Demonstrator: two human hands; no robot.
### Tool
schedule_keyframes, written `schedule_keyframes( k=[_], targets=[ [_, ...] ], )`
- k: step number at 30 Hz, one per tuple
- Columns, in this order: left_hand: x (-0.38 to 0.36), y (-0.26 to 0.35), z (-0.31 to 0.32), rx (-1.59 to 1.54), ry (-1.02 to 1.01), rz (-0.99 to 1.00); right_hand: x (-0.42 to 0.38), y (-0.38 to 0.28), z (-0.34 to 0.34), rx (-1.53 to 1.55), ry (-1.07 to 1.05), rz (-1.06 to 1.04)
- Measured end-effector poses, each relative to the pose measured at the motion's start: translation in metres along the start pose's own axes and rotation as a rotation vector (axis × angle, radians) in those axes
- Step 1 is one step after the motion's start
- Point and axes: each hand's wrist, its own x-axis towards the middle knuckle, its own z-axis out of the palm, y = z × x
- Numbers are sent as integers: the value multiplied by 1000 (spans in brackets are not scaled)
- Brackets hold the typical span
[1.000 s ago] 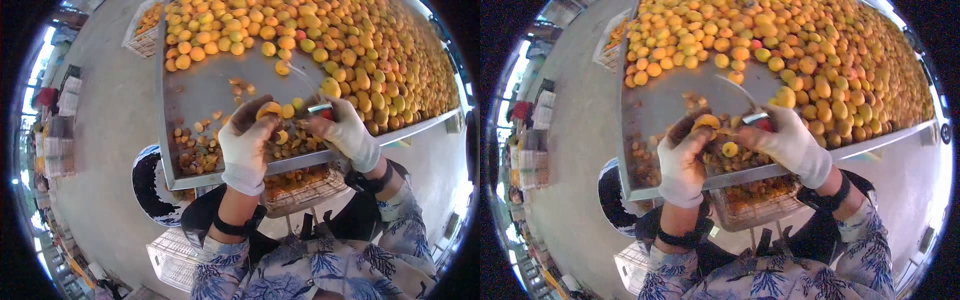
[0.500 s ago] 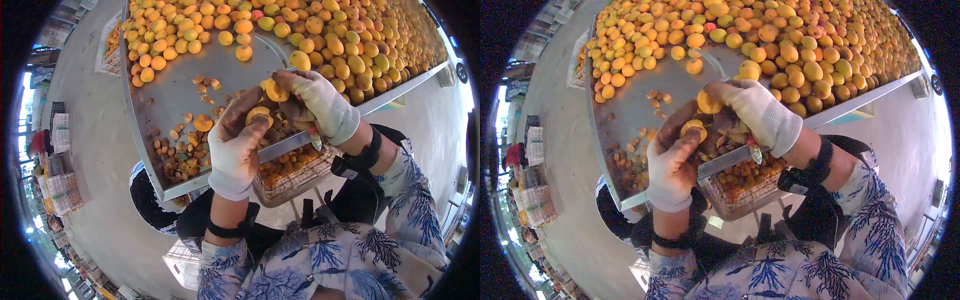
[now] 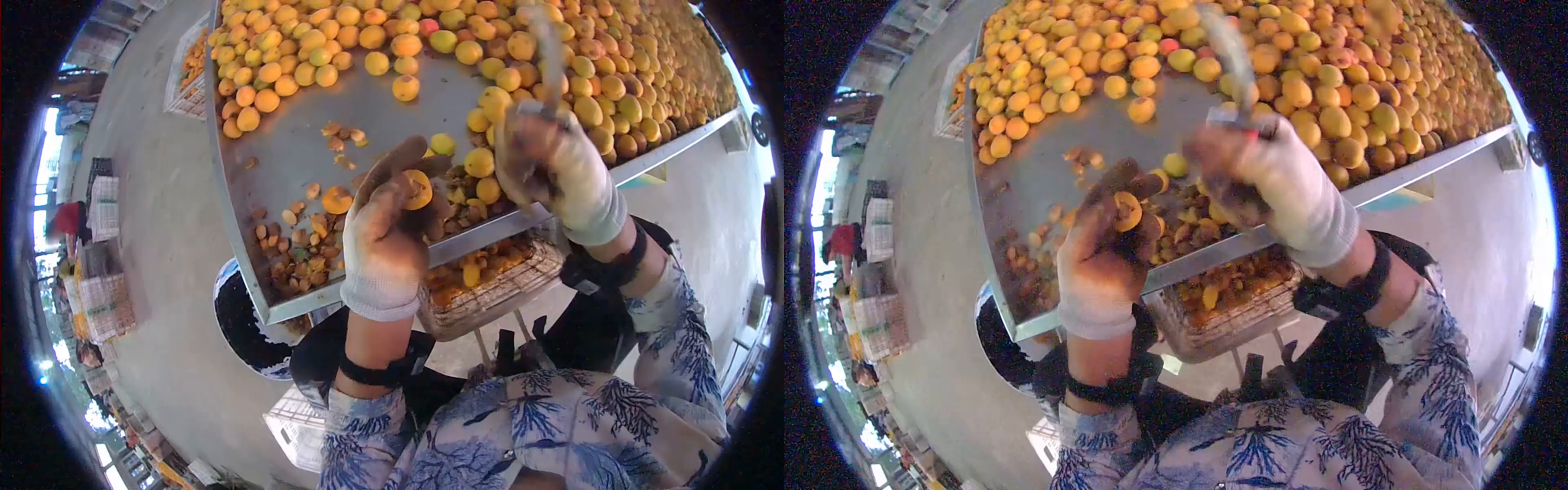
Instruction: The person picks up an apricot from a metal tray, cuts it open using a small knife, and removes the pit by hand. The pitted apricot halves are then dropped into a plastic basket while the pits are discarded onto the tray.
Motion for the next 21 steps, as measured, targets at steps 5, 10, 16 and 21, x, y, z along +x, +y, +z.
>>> schedule_keyframes(
  k=[5,10,16,21],
  targets=[
    [-6,-8,26,97,-23,-20,25,-6,24,301,69,-345],
    [-9,-11,29,204,-48,-53,25,-10,40,124,151,-302],
    [-6,-17,22,143,51,-100,35,2,44,57,166,-357],
    [-4,-20,20,277,83,-82,33,-2,46,-107,71,-205]
  ],
)
